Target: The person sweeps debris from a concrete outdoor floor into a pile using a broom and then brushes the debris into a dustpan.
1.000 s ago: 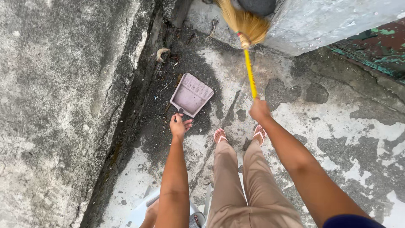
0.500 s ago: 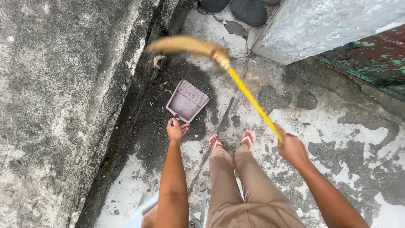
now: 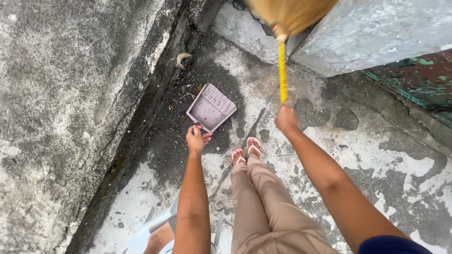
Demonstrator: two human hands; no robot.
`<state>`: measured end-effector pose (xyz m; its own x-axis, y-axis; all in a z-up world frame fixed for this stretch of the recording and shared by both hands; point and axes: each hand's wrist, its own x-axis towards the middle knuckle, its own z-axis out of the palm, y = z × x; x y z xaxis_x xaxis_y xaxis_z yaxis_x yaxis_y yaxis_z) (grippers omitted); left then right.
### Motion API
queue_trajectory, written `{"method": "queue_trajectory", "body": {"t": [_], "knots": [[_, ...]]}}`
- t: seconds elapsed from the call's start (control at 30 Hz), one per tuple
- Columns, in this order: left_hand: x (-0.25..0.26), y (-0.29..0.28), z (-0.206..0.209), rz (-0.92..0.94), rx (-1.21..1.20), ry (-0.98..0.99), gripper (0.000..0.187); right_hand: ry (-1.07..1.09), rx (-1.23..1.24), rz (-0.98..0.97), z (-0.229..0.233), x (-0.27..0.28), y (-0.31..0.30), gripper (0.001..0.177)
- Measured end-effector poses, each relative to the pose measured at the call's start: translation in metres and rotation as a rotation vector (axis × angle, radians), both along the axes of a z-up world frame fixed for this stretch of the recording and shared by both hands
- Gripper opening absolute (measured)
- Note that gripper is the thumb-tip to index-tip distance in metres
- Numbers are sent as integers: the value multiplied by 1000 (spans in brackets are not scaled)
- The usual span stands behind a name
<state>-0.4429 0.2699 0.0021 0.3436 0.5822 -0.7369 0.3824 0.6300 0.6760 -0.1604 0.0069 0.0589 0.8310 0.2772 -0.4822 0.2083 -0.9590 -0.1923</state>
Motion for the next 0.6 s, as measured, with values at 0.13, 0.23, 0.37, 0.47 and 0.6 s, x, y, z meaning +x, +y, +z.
{"method": "queue_trajectory", "body": {"t": [0.13,0.23,0.37,0.47,0.6], "knots": [[-3,3,2,-6,2,-5,31,142,-46,106,-37,-25,8,51],[-5,4,0,-10,14,-30,32,281,-67,161,-15,-54,-18,52],[-5,3,-3,2,-11,-25,31,130,60,198,43,-106,-81,80],[-6,4,-7,6,-9,-31,32,79,53,100,39,-112,-77,83],[2,8,-11,21,-1,-28,32,237,115,-54,-22,-69,-5,64]]}}
